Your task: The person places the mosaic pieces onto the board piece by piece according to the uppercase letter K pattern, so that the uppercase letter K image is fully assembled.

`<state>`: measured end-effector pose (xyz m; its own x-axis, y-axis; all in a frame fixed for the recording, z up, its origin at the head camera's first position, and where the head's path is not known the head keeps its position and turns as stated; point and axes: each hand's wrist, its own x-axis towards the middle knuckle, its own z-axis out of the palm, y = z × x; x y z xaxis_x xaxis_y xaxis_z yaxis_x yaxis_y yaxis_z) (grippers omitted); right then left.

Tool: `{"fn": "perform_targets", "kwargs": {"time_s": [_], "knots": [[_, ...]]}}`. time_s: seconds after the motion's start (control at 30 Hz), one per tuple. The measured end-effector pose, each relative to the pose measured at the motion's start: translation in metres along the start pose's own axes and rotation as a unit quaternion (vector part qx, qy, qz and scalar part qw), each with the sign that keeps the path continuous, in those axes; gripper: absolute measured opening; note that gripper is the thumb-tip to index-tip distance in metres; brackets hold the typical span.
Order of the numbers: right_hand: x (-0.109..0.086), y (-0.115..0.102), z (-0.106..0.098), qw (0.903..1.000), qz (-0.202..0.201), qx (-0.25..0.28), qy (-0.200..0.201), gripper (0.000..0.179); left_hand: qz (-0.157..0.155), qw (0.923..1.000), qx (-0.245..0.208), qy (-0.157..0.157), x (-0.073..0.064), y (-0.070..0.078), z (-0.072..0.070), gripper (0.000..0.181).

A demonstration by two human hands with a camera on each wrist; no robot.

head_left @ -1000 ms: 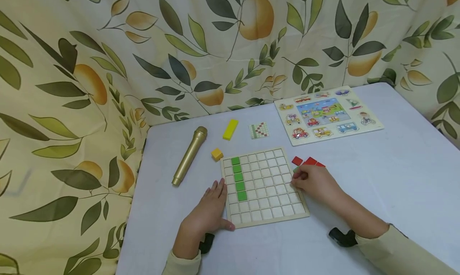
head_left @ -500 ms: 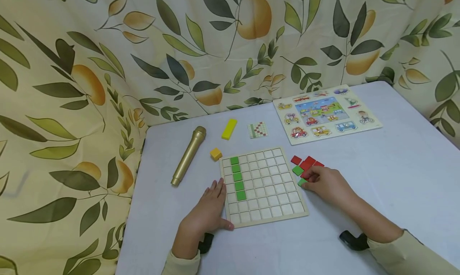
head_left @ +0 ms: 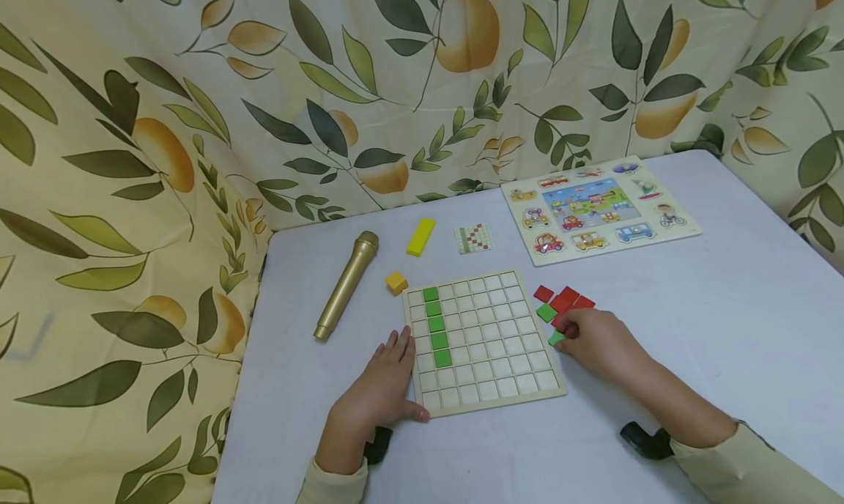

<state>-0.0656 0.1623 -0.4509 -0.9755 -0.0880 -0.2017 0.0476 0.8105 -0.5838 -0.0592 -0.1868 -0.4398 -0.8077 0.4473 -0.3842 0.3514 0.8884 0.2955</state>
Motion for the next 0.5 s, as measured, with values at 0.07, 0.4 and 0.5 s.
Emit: {"fn": "perform_targets", "kwargs": {"time_s": [0.07, 0.4, 0.5], "knots": [[0.000, -0.002, 0.000, 1.0000, 0.001, -0.004, -0.003, 0.021, 0.001, 1.0000, 0.001, 0.000, 0.000, 0.000, 0.000, 0.122], [-0.001, -0.004, -0.004, 1.0000, -0.008, 0.004, 0.003, 0.025, 0.005, 1.0000, 0.007, 0.004, 0.000, -0.001, 0.001, 0.123], [0.000, -0.005, -0.010, 0.9999, -0.011, 0.011, -0.001, 0.019, 0.005, 0.9999, 0.009, 0.002, 0.000, -0.002, 0.001, 0.124]]}}
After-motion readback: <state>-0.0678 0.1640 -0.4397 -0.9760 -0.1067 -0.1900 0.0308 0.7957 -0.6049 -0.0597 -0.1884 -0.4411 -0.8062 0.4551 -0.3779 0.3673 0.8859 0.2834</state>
